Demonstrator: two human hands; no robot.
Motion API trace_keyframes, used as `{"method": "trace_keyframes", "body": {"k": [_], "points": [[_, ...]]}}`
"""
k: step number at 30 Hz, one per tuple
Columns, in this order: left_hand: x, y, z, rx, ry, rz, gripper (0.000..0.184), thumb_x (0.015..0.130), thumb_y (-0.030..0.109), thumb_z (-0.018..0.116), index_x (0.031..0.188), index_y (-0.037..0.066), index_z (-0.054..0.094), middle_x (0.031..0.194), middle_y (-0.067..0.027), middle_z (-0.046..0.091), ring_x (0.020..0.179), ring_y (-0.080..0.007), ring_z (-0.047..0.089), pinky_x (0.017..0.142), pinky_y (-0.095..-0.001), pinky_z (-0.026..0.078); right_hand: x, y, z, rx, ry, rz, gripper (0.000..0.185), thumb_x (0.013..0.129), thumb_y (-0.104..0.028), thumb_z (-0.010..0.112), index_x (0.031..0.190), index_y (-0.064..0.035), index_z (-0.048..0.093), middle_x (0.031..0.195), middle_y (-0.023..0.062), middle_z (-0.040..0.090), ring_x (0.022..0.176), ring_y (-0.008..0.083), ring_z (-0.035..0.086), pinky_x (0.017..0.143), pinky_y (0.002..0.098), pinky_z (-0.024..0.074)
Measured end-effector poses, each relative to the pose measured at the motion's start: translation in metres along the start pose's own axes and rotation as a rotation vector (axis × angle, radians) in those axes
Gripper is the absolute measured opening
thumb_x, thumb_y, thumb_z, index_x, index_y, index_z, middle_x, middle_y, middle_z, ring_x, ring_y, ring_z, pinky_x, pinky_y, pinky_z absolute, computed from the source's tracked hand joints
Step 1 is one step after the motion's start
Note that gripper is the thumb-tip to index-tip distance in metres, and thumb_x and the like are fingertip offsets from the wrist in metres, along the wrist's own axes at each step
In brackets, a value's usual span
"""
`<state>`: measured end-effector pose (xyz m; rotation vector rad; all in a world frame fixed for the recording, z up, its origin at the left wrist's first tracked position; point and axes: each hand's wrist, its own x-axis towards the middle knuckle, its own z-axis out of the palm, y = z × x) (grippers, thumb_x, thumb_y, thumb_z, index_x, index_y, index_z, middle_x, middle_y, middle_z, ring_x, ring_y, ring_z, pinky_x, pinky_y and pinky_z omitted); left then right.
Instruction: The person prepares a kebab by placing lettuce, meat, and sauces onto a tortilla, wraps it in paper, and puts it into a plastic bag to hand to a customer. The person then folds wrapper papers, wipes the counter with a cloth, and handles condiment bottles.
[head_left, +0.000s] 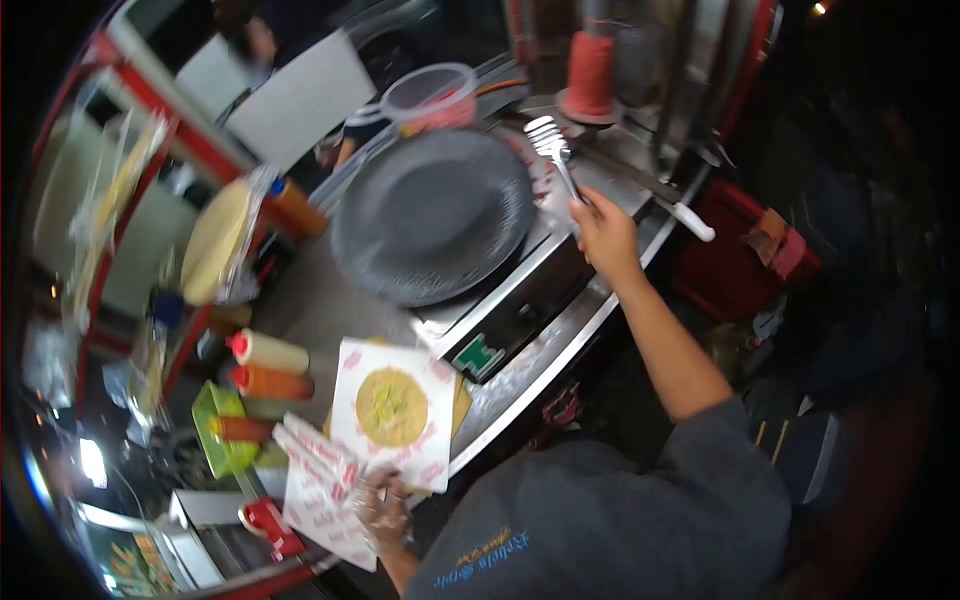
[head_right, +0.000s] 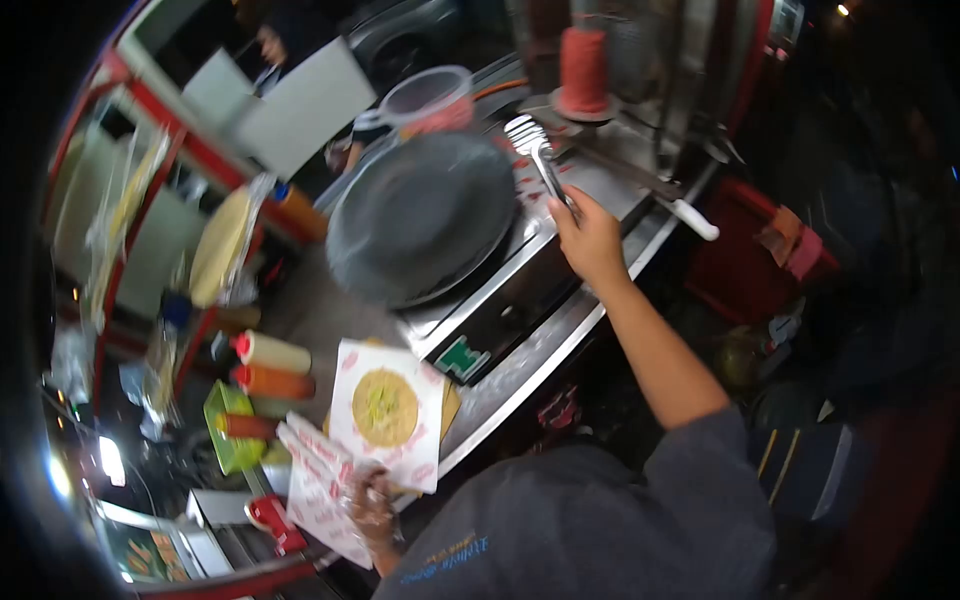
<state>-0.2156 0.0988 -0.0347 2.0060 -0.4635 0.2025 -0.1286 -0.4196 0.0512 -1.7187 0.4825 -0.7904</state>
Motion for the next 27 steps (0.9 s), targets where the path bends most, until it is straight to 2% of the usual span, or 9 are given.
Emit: {"method": "trace_keyframes", "body": {"k": [1, 2, 4, 11, 12, 15, 19, 22, 27], "points": [[0.005, 0.011, 0.011, 0.171, -0.154, 0.016, 0.038, 0.101, 0.025, 0.065, 0.125, -0.004, 0.063, 0.113, -0.0175, 0.071, 0.104, -0.0276, 0.068, 0.087, -0.0412, 0.054, 0.037, 0.017, -0.011, -0.299, 0.066, -0.24, 0.039, 0.098, -0.032, 0.069, 0.123, -0.0026, 0.071, 0.093, 0.0181, 0.075, 0.084, 0.0326, 0.073, 0.075, 0.0403, 0.0552], [0.009, 0.014, 0.022, 0.208, -0.127, 0.004, 0.036, 0.101, 0.022, 0.065, 0.126, -0.004, 0.063, 0.114, -0.0191, 0.071, 0.104, -0.0287, 0.068, 0.089, -0.0412, 0.054, 0.072, 0.028, -0.018, -0.426, 0.006, -0.173, 0.042, 0.095, -0.04, 0.068, 0.118, -0.0047, 0.073, 0.105, 0.0232, 0.074, 0.104, 0.0439, 0.069, 0.09, 0.0487, 0.0529], [0.013, 0.013, 0.043, 0.279, -0.053, -0.036, 0.034, 0.101, 0.017, 0.065, 0.128, -0.004, 0.062, 0.115, -0.0223, 0.07, 0.104, -0.0309, 0.068, 0.092, -0.0412, 0.054, 0.129, 0.042, -0.017, -0.638, -0.109, 0.006, 0.045, 0.096, -0.041, 0.063, 0.114, -0.0008, 0.073, 0.109, 0.0292, 0.071, 0.106, 0.0462, 0.068, 0.092, 0.0529, 0.053], [0.03, -0.067, 0.06, 0.419, 0.251, -0.043, 0.053, 0.109, 0.024, 0.047, 0.154, -0.004, 0.039, 0.153, -0.0274, 0.048, 0.138, -0.0376, 0.051, 0.114, -0.045, 0.04, 0.195, 0.058, 0.047, -0.789, -0.377, 0.017, 0.034, 0.091, -0.024, 0.062, 0.113, -0.0026, 0.076, 0.119, 0.0211, 0.073, 0.11, 0.036, 0.073, 0.092, 0.0464, 0.0587], [0.026, -0.068, 0.06, 0.245, 0.183, -0.169, 0.058, 0.11, 0.021, 0.043, 0.16, -0.003, 0.027, 0.16, -0.0268, 0.039, 0.146, -0.0362, 0.042, 0.12, -0.0425, 0.033, 0.196, 0.068, 0.057, -0.779, -0.423, -0.074, 0.04, 0.095, -0.036, 0.063, 0.104, 0.0004, 0.077, 0.111, 0.0231, 0.075, 0.104, 0.0378, 0.073, 0.089, 0.0496, 0.0585], [0.027, -0.085, 0.071, 0.346, 0.245, -0.322, 0.056, 0.11, 0.019, 0.042, 0.159, -0.004, 0.029, 0.16, -0.0266, 0.039, 0.148, -0.0359, 0.04, 0.122, -0.0415, 0.03, 0.206, 0.099, 0.084, -0.772, -0.412, -0.306, 0.031, 0.092, -0.029, 0.067, 0.103, -0.0006, 0.075, 0.108, 0.0206, 0.076, 0.099, 0.0367, 0.074, 0.083, 0.0505, 0.0591], [0.022, -0.088, 0.073, 0.528, 0.176, -0.272, 0.054, 0.111, 0.02, 0.042, 0.158, -0.005, 0.032, 0.16, -0.0254, 0.041, 0.148, -0.0339, 0.04, 0.122, -0.0412, 0.031, 0.209, 0.068, 0.04, -0.775, -0.561, -0.203, 0.035, 0.094, -0.035, 0.068, 0.104, -0.003, 0.076, 0.106, 0.0188, 0.076, 0.099, 0.0358, 0.075, 0.083, 0.0501, 0.0588], [0.025, -0.092, 0.082, 0.128, 0.313, -0.334, 0.05, 0.111, 0.018, 0.045, 0.154, -0.005, 0.037, 0.153, -0.0222, 0.047, 0.141, -0.0325, 0.046, 0.12, -0.0396, 0.034, 0.221, 0.063, 0.031, -0.709, -0.54, 0.005, 0.041, 0.096, -0.042, 0.067, 0.101, -0.0028, 0.078, 0.104, 0.02, 0.077, 0.099, 0.0369, 0.074, 0.086, 0.0491, 0.0585], [0.023, -0.1, 0.083, 0.26, 0.346, -0.226, 0.045, 0.111, 0.013, 0.045, 0.153, -0.002, 0.04, 0.149, -0.0187, 0.049, 0.137, -0.0282, 0.048, 0.119, -0.0382, 0.035, 0.214, 0.08, 0.074, -0.671, -0.567, -0.078, 0.028, 0.088, -0.026, 0.068, 0.102, -0.0042, 0.079, 0.107, 0.0222, 0.076, 0.101, 0.0368, 0.075, 0.087, 0.0485, 0.0598]]}}
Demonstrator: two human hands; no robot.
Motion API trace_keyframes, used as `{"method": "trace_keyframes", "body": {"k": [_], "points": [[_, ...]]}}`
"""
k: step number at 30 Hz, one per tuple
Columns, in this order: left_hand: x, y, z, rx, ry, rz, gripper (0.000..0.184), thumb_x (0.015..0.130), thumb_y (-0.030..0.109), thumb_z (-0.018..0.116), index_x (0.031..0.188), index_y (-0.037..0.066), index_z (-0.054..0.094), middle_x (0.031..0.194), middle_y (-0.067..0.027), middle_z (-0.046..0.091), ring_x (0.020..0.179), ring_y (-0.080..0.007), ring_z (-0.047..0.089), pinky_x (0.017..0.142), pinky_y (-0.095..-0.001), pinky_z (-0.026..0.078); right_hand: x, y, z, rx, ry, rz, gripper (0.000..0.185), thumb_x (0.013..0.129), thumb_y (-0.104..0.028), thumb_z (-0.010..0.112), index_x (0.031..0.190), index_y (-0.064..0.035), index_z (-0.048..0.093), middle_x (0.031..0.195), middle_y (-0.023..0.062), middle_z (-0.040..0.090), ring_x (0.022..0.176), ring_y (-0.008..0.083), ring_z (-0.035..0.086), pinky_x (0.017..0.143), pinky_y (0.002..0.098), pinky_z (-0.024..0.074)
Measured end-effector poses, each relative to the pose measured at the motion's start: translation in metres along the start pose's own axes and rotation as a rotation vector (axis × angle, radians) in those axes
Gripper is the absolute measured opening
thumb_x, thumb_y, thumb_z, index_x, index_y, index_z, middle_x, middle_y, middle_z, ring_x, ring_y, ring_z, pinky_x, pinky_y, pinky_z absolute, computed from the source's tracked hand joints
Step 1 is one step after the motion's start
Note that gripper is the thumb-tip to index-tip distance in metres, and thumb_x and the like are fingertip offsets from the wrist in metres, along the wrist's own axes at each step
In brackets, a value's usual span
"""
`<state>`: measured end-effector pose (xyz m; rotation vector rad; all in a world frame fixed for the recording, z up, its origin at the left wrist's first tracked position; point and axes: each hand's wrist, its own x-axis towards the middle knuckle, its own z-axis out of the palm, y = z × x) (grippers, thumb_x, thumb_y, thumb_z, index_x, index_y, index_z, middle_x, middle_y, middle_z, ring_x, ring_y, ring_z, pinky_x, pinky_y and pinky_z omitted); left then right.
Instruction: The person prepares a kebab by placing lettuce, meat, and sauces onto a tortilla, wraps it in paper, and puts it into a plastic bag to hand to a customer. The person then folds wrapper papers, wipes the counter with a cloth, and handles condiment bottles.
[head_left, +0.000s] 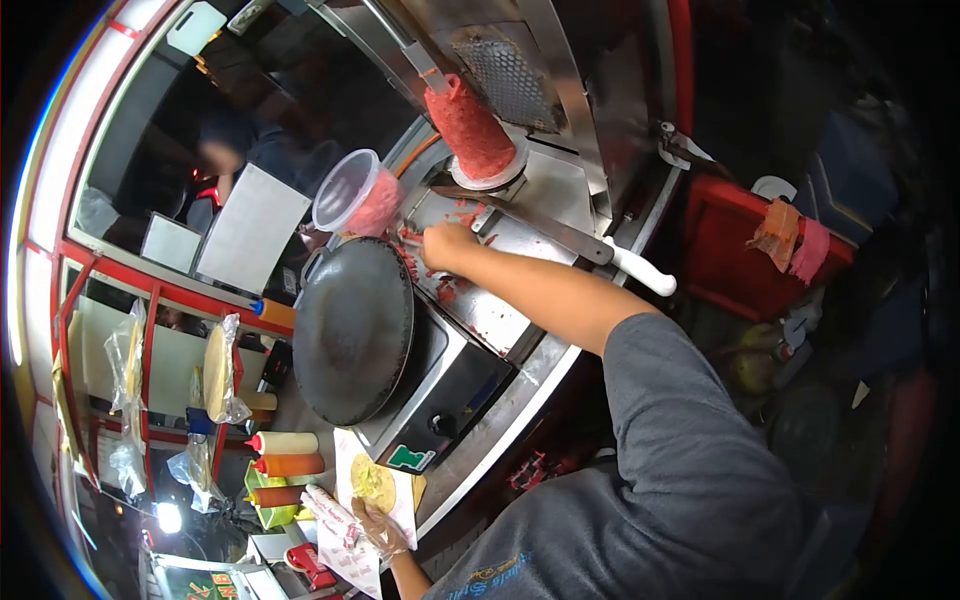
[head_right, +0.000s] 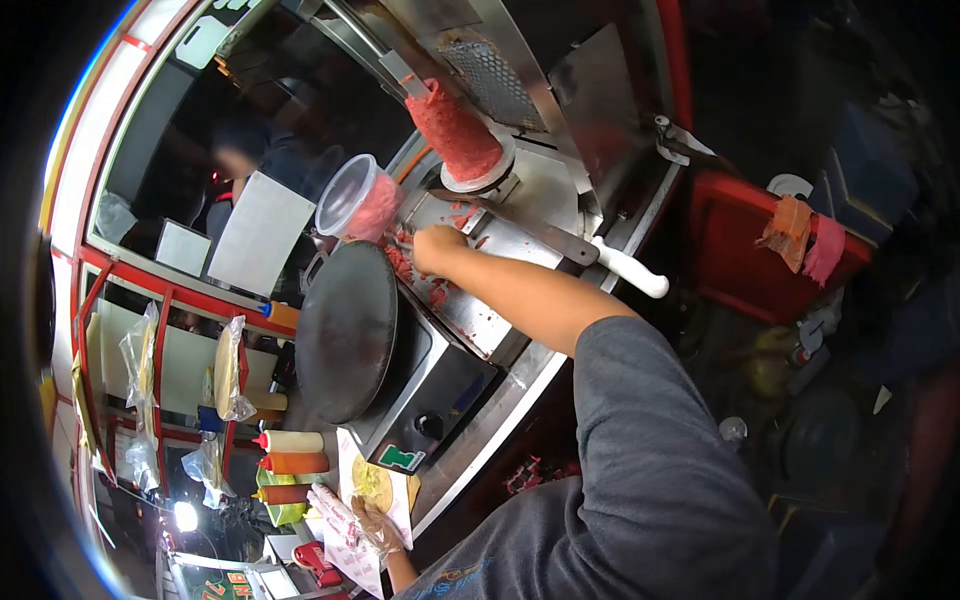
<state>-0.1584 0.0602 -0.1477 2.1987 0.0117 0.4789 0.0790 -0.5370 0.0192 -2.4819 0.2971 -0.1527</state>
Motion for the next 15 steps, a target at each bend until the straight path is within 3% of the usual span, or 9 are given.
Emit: {"method": "trace_keyframes", "body": {"k": [3, 6, 8, 10, 11, 12, 13, 14, 15], "points": [[-0.002, -0.003, -0.001, -0.091, 0.032, -0.034, 0.045, 0.111, 0.013, 0.044, 0.153, -0.003, 0.039, 0.152, -0.021, 0.047, 0.141, -0.0291, 0.046, 0.12, -0.0389, 0.034, -0.016, -0.006, 0.021, -0.017, 0.115, -0.095, 0.023, 0.083, -0.017, 0.07, 0.099, -0.0034, 0.079, 0.104, 0.0221, 0.076, 0.101, 0.0385, 0.075, 0.086, 0.049, 0.0597], [-0.005, 0.009, 0.001, 0.017, 0.005, -0.078, 0.046, 0.112, 0.015, 0.043, 0.154, -0.003, 0.038, 0.155, -0.0225, 0.045, 0.144, -0.0304, 0.044, 0.121, -0.0398, 0.033, -0.015, 0.003, 0.018, -0.132, 0.095, -0.181, 0.027, 0.085, -0.026, 0.07, 0.099, -0.0038, 0.078, 0.102, 0.0223, 0.075, 0.096, 0.0399, 0.074, 0.083, 0.0494, 0.0595], [-0.004, 0.015, -0.006, 0.041, -0.003, -0.1, 0.048, 0.112, 0.017, 0.043, 0.154, -0.003, 0.038, 0.157, -0.0232, 0.044, 0.147, -0.0311, 0.042, 0.122, -0.0403, 0.031, -0.012, 0.006, 0.011, -0.094, 0.078, -0.096, 0.023, 0.084, -0.022, 0.072, 0.1, -0.0069, 0.079, 0.105, 0.0215, 0.075, 0.099, 0.0382, 0.074, 0.087, 0.0511, 0.0574], [-0.005, -0.002, -0.002, -0.032, 0.027, -0.115, 0.05, 0.111, 0.019, 0.043, 0.155, -0.004, 0.037, 0.159, -0.0236, 0.042, 0.149, -0.0316, 0.039, 0.124, -0.0406, 0.029, -0.022, 0.001, -0.016, -0.006, 0.108, 0.033, 0.027, 0.086, -0.028, 0.075, 0.106, -0.0099, 0.079, 0.107, 0.0197, 0.075, 0.1, 0.0367, 0.073, 0.088, 0.0515, 0.0567], [-0.009, -0.018, 0.001, -0.283, 0.075, 0.009, 0.051, 0.111, 0.022, 0.042, 0.155, -0.005, 0.036, 0.16, -0.0233, 0.041, 0.151, -0.0319, 0.036, 0.126, -0.0404, 0.026, -0.019, 0.01, -0.017, -0.003, 0.184, -0.012, 0.031, 0.087, -0.031, 0.076, 0.112, -0.0118, 0.078, 0.106, 0.0193, 0.076, 0.098, 0.0352, 0.074, 0.086, 0.05, 0.0569], [-0.009, -0.036, -0.002, -0.058, 0.068, 0.032, 0.054, 0.111, 0.022, 0.04, 0.157, -0.006, 0.032, 0.162, -0.0224, 0.038, 0.154, -0.0306, 0.032, 0.127, -0.04, 0.024, -0.012, 0.022, -0.018, 0.003, 0.251, -0.065, 0.035, 0.089, -0.034, 0.077, 0.118, -0.0136, 0.077, 0.105, 0.0189, 0.076, 0.096, 0.0337, 0.075, 0.085, 0.0485, 0.0572], [-0.015, -0.005, -0.001, -0.456, 0.118, -0.013, 0.054, 0.111, 0.021, 0.039, 0.157, -0.005, 0.031, 0.165, -0.0215, 0.033, 0.155, -0.0299, 0.029, 0.127, -0.0397, 0.023, -0.01, 0.027, -0.03, 0.041, 0.227, -0.058, 0.037, 0.09, -0.034, 0.077, 0.121, -0.0137, 0.076, 0.103, 0.0183, 0.077, 0.094, 0.0309, 0.075, 0.084, 0.0462, 0.0569], [-0.014, -0.015, -0.013, -0.199, 0.074, 0.026, 0.053, 0.11, 0.018, 0.04, 0.158, -0.004, 0.031, 0.167, -0.0201, 0.028, 0.156, -0.0285, 0.027, 0.128, -0.0399, 0.023, -0.009, 0.031, -0.04, 0.078, 0.192, -0.045, 0.04, 0.091, -0.035, 0.077, 0.124, -0.0139, 0.075, 0.1, 0.0176, 0.077, 0.091, 0.0281, 0.075, 0.083, 0.0439, 0.0567], [-0.013, -0.001, -0.013, -0.373, 0.081, -0.115, 0.053, 0.111, 0.02, 0.039, 0.159, -0.002, 0.031, 0.168, -0.0197, 0.026, 0.156, -0.0301, 0.027, 0.127, -0.0406, 0.024, -0.014, 0.028, -0.056, 0.109, 0.164, -0.038, 0.039, 0.091, -0.037, 0.076, 0.123, -0.0144, 0.076, 0.102, 0.0169, 0.077, 0.093, 0.0301, 0.075, 0.084, 0.0447, 0.0561]]}}
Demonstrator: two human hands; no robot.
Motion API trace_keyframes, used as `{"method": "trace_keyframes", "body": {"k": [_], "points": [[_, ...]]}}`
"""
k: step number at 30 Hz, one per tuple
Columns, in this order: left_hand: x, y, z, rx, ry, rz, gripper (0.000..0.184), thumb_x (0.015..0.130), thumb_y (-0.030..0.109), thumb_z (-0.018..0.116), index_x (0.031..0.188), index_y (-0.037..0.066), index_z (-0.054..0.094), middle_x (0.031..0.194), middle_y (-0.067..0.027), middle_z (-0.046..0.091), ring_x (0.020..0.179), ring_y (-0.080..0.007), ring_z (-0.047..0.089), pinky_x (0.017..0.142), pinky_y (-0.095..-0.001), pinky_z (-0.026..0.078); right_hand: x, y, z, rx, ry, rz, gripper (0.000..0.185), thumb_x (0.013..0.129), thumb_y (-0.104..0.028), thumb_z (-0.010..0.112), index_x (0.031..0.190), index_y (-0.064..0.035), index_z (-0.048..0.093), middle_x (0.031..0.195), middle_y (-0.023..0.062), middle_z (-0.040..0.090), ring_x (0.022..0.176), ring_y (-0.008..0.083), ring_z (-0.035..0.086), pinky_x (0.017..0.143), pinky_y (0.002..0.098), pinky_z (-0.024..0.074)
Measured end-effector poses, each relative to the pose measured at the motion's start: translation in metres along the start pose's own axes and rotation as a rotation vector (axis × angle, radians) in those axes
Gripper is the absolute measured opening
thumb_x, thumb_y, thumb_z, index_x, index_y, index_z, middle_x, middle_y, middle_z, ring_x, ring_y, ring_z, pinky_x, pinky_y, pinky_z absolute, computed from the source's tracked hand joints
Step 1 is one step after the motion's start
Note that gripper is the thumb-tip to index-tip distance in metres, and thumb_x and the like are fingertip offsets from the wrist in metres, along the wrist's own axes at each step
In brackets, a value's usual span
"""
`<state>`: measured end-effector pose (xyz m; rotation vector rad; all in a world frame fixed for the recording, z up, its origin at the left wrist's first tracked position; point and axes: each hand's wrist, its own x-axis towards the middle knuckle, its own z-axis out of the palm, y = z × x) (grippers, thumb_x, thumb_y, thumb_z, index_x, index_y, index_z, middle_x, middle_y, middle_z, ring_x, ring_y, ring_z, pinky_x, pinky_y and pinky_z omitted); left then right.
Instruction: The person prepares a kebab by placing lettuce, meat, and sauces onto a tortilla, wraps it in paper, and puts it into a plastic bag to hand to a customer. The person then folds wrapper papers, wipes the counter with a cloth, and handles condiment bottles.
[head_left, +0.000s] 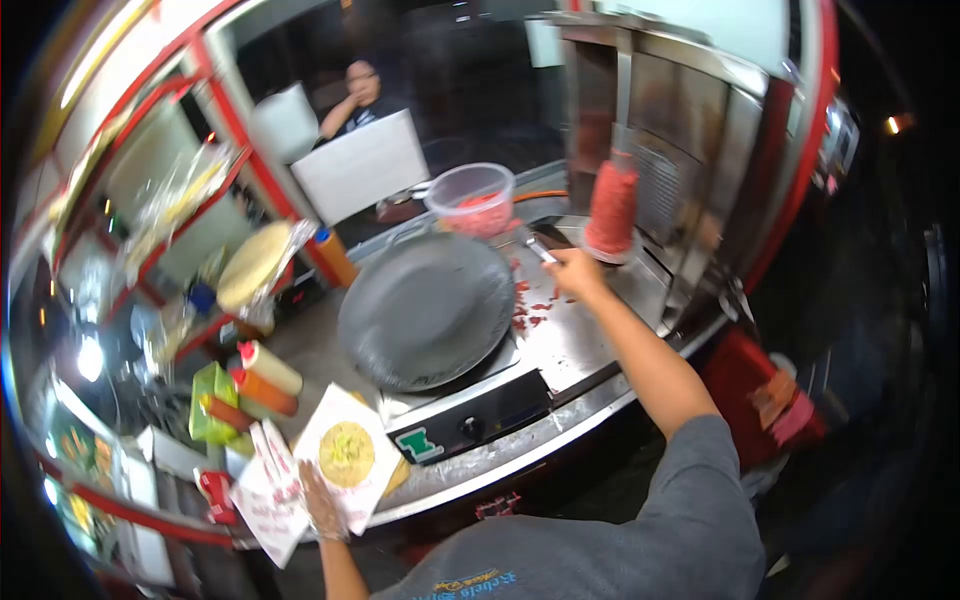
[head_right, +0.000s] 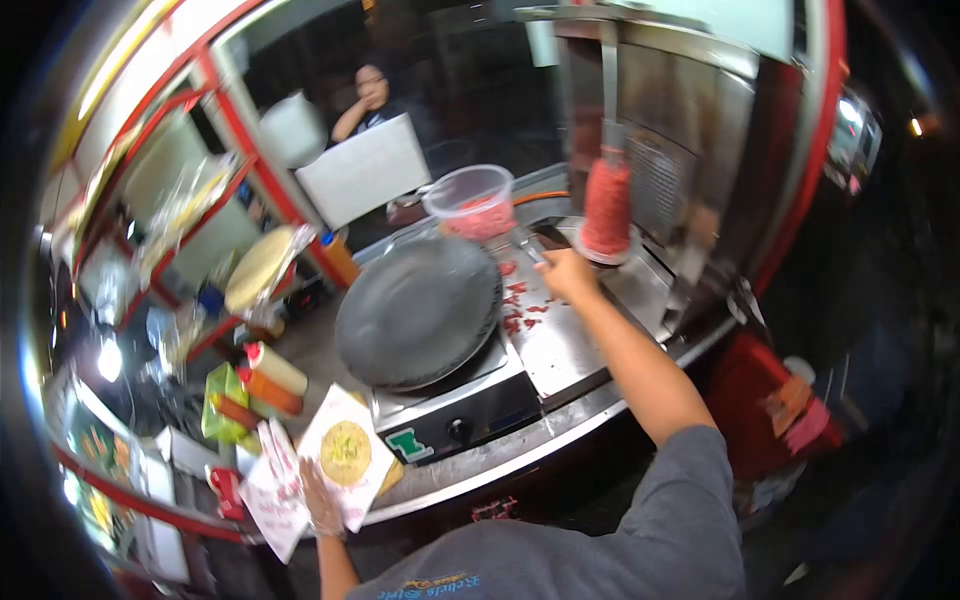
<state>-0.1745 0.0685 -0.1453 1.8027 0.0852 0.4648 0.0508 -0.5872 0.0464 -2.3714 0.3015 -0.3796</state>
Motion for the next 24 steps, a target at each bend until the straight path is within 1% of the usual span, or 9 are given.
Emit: {"method": "trace_keyframes", "body": {"k": [1, 2, 4, 7, 9, 12, 16, 20, 24], "points": [[-0.003, 0.024, 0.0, 0.223, -0.063, 0.09, 0.056, 0.112, 0.026, 0.038, 0.16, 0.0, 0.03, 0.169, -0.0197, 0.024, 0.157, -0.0316, 0.025, 0.128, -0.041, 0.021, -0.005, -0.011, -0.018, 0.032, -0.037, 0.017, 0.039, 0.091, -0.039, 0.076, 0.122, -0.015, 0.076, 0.104, 0.0162, 0.077, 0.095, 0.0322, 0.075, 0.085, 0.0455, 0.0555], [0.002, -0.015, -0.026, 0.595, -0.233, 0.492, 0.06, 0.111, 0.032, 0.039, 0.162, 0.001, 0.028, 0.17, -0.0197, 0.023, 0.158, -0.0331, 0.021, 0.129, -0.0407, 0.017, -0.01, -0.018, -0.03, 0.076, 0.007, -0.116, 0.041, 0.092, -0.036, 0.076, 0.122, -0.0098, 0.075, 0.101, 0.0167, 0.078, 0.089, 0.0264, 0.075, 0.081, 0.0424, 0.0554], [0.005, 0.063, -0.01, 0.517, -0.272, -0.072, 0.08, 0.103, 0.039, 0.058, 0.164, 0.001, 0.022, 0.171, -0.0203, 0.018, 0.159, -0.0344, 0.015, 0.129, -0.0423, 0.013, -0.035, -0.069, -0.057, -0.032, -0.002, -0.261, 0.035, 0.094, -0.028, 0.074, 0.121, -0.0048, 0.075, 0.08, 0.0095, 0.075, 0.067, 0.016, 0.067, 0.066, 0.0375, 0.0526], [0.009, 0.073, -0.014, 0.662, -0.349, -0.037, 0.108, 0.087, 0.05, 0.078, 0.163, 0.0, 0.02, 0.166, -0.0264, 0.028, 0.154, -0.0373, 0.029, 0.127, -0.0425, 0.025, -0.081, -0.149, -0.049, 0.135, -0.175, -0.404, 0.033, 0.097, -0.016, 0.07, 0.127, -0.0035, 0.073, 0.071, 0.001, 0.062, 0.06, 0.0059, 0.052, 0.052, 0.0275, 0.0418], [0.018, 0.091, -0.013, 0.601, -0.374, -0.065, 0.109, 0.084, 0.051, 0.08, 0.162, 0.0, 0.023, 0.164, -0.0263, 0.033, 0.151, -0.0383, 0.035, 0.123, -0.0432, 0.031, -0.122, -0.197, -0.03, 0.0, -0.29, -0.511, 0.036, 0.093, -0.015, 0.074, 0.126, -0.0025, 0.072, 0.079, 0.007, 0.071, 0.065, 0.0104, 0.059, 0.063, 0.0304, 0.0491], [0.02, 0.067, -0.011, 0.613, -0.336, 0.097, 0.101, 0.086, 0.051, 0.078, 0.16, 0.003, 0.03, 0.157, -0.0251, 0.044, 0.144, -0.0417, 0.045, 0.118, -0.0469, 0.038, -0.198, -0.261, 0.025, -0.187, -0.347, -0.779, 0.032, 0.089, -0.021, 0.076, 0.119, -0.0096, 0.076, 0.096, 0.0149, 0.075, 0.083, 0.0318, 0.073, 0.076, 0.0413, 0.0568], [0.015, 0.051, -0.012, 0.64, -0.284, 0.212, 0.088, 0.09, 0.045, 0.075, 0.159, 0.006, 0.036, 0.153, -0.0232, 0.05, 0.137, -0.0435, 0.053, 0.112, -0.0507, 0.045, -0.26, -0.277, 0.132, -0.571, -0.582, -1.066, 0.032, 0.091, -0.018, 0.065, 0.121, -0.0069, 0.071, 0.091, 0.0124, 0.07, 0.073, 0.031, 0.072, 0.062, 0.0426, 0.0565], [0.021, 0.054, -0.015, 0.634, -0.274, 0.216, 0.082, 0.09, 0.038, 0.076, 0.155, 0.002, 0.041, 0.149, -0.0239, 0.053, 0.132, -0.0426, 0.056, 0.108, -0.048, 0.048, -0.283, -0.292, 0.134, -0.579, -0.624, -0.935, 0.043, 0.091, -0.02, 0.07, 0.13, -0.0036, 0.065, 0.097, 0.0131, 0.068, 0.075, 0.0316, 0.071, 0.065, 0.0435, 0.0567], [0.019, 0.053, -0.014, 0.657, -0.265, 0.203, 0.073, 0.093, 0.031, 0.073, 0.153, 0.002, 0.043, 0.147, -0.0247, 0.055, 0.131, -0.0428, 0.057, 0.111, -0.0482, 0.046, -0.258, -0.309, 0.045, -0.406, -0.593, -0.671, 0.051, 0.09, -0.031, 0.077, 0.131, -0.0042, 0.065, 0.094, 0.0146, 0.068, 0.082, 0.0344, 0.071, 0.071, 0.0441, 0.0552]]}}
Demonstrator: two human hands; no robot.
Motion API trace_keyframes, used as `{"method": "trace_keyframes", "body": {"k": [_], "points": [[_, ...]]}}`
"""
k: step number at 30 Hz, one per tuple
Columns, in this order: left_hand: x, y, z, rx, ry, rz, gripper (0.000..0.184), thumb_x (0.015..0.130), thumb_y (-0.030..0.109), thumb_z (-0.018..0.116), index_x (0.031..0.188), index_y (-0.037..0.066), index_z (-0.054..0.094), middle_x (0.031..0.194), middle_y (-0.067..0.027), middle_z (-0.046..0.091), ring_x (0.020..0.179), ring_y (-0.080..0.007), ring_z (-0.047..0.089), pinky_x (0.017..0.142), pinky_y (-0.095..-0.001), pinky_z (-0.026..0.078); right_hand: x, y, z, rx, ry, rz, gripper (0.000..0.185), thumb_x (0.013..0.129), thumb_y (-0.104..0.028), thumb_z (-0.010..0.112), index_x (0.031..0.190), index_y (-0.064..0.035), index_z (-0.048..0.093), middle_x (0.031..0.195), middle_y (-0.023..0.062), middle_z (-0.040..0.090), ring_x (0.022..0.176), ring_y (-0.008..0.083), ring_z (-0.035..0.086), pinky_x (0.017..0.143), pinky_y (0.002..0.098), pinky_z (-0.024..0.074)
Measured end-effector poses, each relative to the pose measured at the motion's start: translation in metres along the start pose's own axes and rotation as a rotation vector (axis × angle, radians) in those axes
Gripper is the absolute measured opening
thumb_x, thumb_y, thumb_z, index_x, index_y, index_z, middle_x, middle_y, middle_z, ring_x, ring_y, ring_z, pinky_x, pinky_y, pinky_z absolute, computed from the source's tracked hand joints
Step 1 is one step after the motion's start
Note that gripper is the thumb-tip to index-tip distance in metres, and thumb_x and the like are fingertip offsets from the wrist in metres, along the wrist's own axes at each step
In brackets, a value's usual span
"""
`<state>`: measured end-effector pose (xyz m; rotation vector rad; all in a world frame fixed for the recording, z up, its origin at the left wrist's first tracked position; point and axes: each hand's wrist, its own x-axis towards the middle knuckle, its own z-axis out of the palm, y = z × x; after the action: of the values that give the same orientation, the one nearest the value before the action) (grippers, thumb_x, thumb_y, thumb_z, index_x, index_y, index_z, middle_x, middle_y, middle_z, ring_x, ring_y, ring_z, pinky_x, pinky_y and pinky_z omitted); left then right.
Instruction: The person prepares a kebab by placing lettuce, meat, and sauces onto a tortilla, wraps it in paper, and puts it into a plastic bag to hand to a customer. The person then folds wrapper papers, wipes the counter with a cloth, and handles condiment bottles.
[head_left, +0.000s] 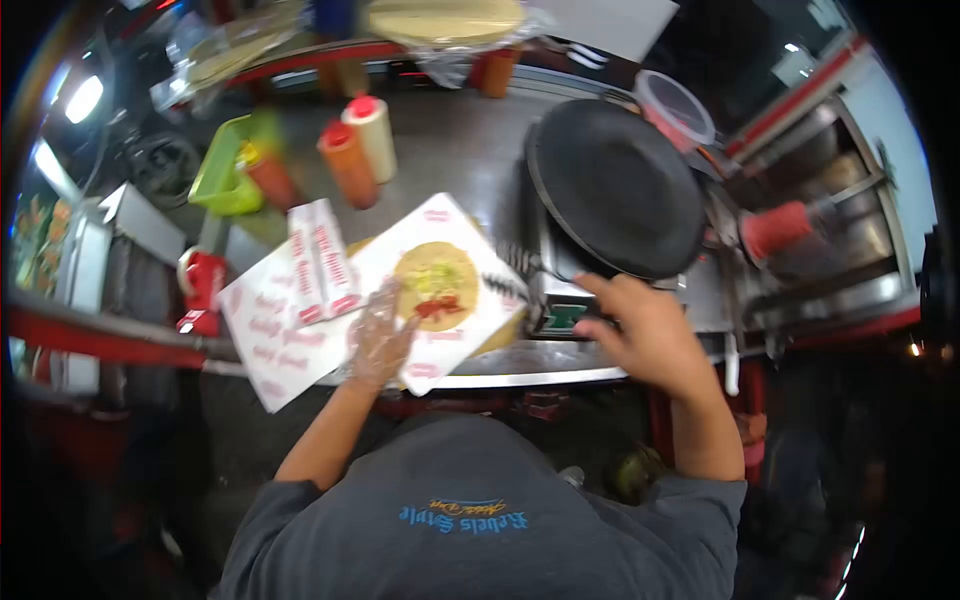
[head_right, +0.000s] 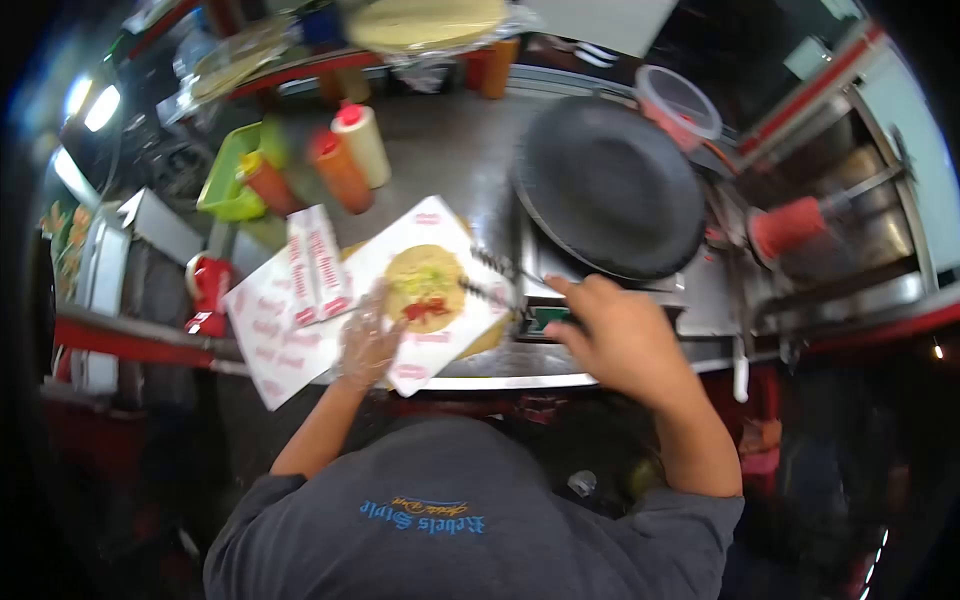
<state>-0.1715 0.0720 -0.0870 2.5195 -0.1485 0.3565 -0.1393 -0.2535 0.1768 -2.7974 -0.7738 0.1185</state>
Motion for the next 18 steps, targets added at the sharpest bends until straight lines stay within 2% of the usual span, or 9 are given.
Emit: {"method": "trace_keyframes", "body": {"k": [1, 3, 5, 7, 9, 13, 14, 16, 18], "points": [[0.002, -0.003, 0.004, -0.016, 0.019, 0.041, 0.071, 0.094, 0.03, 0.071, 0.153, 0.002, 0.043, 0.147, -0.0248, 0.055, 0.132, -0.0427, 0.056, 0.111, -0.0483, 0.046, -0.01, 0.016, -0.024, 0.105, 0.071, 0.084, 0.049, 0.09, -0.031, 0.077, 0.129, -0.0039, 0.067, 0.096, 0.0161, 0.07, 0.084, 0.0363, 0.071, 0.072, 0.0444, 0.0546], [0.007, 0.008, -0.002, -0.047, -0.071, -0.098, 0.067, 0.098, 0.033, 0.064, 0.154, 0.003, 0.043, 0.15, -0.0242, 0.052, 0.133, -0.0431, 0.054, 0.113, -0.0502, 0.043, -0.03, 0.085, -0.047, 0.089, 0.502, 0.057, 0.042, 0.093, -0.029, 0.075, 0.124, -0.0028, 0.07, 0.102, 0.0225, 0.072, 0.092, 0.0402, 0.072, 0.076, 0.0451, 0.0539], [0.005, 0.009, -0.002, -0.07, -0.055, -0.048, 0.065, 0.101, 0.034, 0.061, 0.155, 0.003, 0.042, 0.153, -0.0242, 0.05, 0.134, -0.0443, 0.053, 0.114, -0.0512, 0.042, -0.054, 0.13, -0.076, 0.06, 0.587, 0.513, 0.037, 0.094, -0.029, 0.072, 0.119, -0.0021, 0.072, 0.11, 0.0264, 0.072, 0.098, 0.0419, 0.072, 0.082, 0.0456, 0.0543], [0.005, 0.016, -0.006, -0.054, -0.07, -0.09, 0.065, 0.102, 0.037, 0.058, 0.155, 0.003, 0.04, 0.153, -0.0243, 0.049, 0.135, -0.0449, 0.052, 0.114, -0.0515, 0.041, -0.078, 0.195, -0.076, -0.13, 0.453, 0.783, 0.036, 0.095, -0.032, 0.068, 0.115, -0.0023, 0.072, 0.107, 0.0248, 0.073, 0.098, 0.0417, 0.072, 0.086, 0.0465, 0.055], [0.001, 0.011, -0.003, -0.044, -0.051, -0.058, 0.063, 0.103, 0.034, 0.058, 0.156, 0.003, 0.04, 0.153, -0.0235, 0.051, 0.136, -0.044, 0.052, 0.113, -0.0507, 0.042, -0.088, 0.236, -0.045, -0.342, 0.335, 0.893, 0.031, 0.094, -0.03, 0.066, 0.107, -0.0026, 0.073, 0.104, 0.0231, 0.074, 0.096, 0.0427, 0.072, 0.089, 0.05, 0.056], [-0.002, 0.005, 0.006, -0.124, 0.001, -0.025, 0.058, 0.105, 0.027, 0.057, 0.156, 0.004, 0.04, 0.153, -0.0221, 0.051, 0.138, -0.0416, 0.052, 0.112, -0.0486, 0.043, -0.07, 0.319, 0.017, -0.518, 0.296, 0.796, 0.023, 0.092, -0.022, 0.064, 0.102, -0.0056, 0.076, 0.104, 0.0199, 0.076, 0.097, 0.039, 0.075, 0.085, 0.0512, 0.0593], [-0.002, 0.011, 0.005, -0.061, -0.001, -0.02, 0.057, 0.105, 0.023, 0.057, 0.156, 0.004, 0.04, 0.154, -0.0216, 0.051, 0.138, -0.04, 0.053, 0.112, -0.0474, 0.044, -0.063, 0.325, 0.014, -0.5, 0.241, 0.793, 0.022, 0.091, -0.019, 0.063, 0.101, -0.0051, 0.077, 0.103, 0.0205, 0.076, 0.097, 0.0394, 0.075, 0.084, 0.051, 0.0595], [-0.002, 0.012, 0.006, -0.027, 0.008, -0.002, 0.057, 0.104, 0.023, 0.058, 0.155, 0.004, 0.04, 0.152, -0.0218, 0.052, 0.137, -0.0404, 0.053, 0.112, -0.0474, 0.044, -0.047, 0.332, 0.001, -0.467, 0.137, 0.781, 0.022, 0.089, -0.014, 0.061, 0.099, -0.0039, 0.078, 0.101, 0.0216, 0.077, 0.097, 0.0401, 0.075, 0.082, 0.0504, 0.0598], [-0.004, 0.012, 0.009, -0.018, 0.028, -0.013, 0.056, 0.104, 0.022, 0.059, 0.154, 0.003, 0.042, 0.148, -0.0222, 0.056, 0.135, -0.0406, 0.056, 0.112, -0.0476, 0.044, -0.042, 0.326, 0.0, -0.43, 0.151, 0.679, 0.022, 0.089, -0.011, 0.06, 0.095, -0.0047, 0.079, 0.098, 0.0208, 0.077, 0.094, 0.0402, 0.075, 0.081, 0.0505, 0.0599]]}}
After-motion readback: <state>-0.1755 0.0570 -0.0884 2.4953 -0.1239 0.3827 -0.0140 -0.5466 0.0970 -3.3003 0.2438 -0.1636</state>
